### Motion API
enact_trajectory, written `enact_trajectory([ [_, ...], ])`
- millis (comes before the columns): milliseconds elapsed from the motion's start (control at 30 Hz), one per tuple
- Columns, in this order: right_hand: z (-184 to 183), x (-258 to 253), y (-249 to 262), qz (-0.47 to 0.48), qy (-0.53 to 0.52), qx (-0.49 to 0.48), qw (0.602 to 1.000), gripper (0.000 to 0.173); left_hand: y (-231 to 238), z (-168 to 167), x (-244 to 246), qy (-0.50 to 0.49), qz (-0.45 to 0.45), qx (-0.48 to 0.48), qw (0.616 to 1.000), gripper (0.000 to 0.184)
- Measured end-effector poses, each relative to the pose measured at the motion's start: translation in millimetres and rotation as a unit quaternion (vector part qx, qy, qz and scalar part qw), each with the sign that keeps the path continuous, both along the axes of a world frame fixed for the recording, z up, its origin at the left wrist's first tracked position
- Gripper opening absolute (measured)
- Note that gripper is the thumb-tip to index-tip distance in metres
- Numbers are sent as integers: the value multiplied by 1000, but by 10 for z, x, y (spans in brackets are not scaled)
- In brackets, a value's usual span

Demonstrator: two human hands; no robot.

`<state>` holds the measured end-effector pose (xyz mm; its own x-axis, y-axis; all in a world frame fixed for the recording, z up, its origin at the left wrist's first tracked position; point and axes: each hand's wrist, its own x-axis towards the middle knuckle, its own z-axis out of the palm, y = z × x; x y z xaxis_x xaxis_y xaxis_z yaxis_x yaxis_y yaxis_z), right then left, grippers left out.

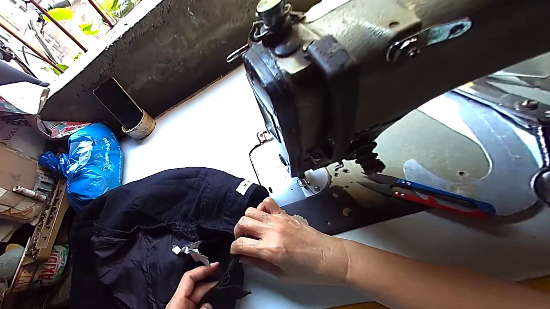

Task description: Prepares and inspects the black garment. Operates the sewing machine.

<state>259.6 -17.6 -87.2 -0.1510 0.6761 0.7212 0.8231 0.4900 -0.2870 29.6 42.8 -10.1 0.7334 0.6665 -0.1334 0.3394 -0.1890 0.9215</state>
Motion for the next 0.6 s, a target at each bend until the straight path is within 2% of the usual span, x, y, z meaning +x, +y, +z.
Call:
enact_trajectory([
  [100,6,-14,-7,5,18,9,1000,22,-37,-33,-25,-24,11,2,1000,44],
  [267,14,-155,-39,37,17,5,999,19,-100,-65,-104,-28,-46,118,992,31],
  [433,46,-218,-16,67,-7,-3,998,17,-107,-135,-166,-37,-64,174,982,26],
  [533,167,-237,-18,78,-26,-33,996,13,-90,-182,-196,-64,-102,212,970,16],
  [600,214,-259,-9,79,-35,-39,996,11,-79,-199,-196,-62,-126,252,957,19],
])
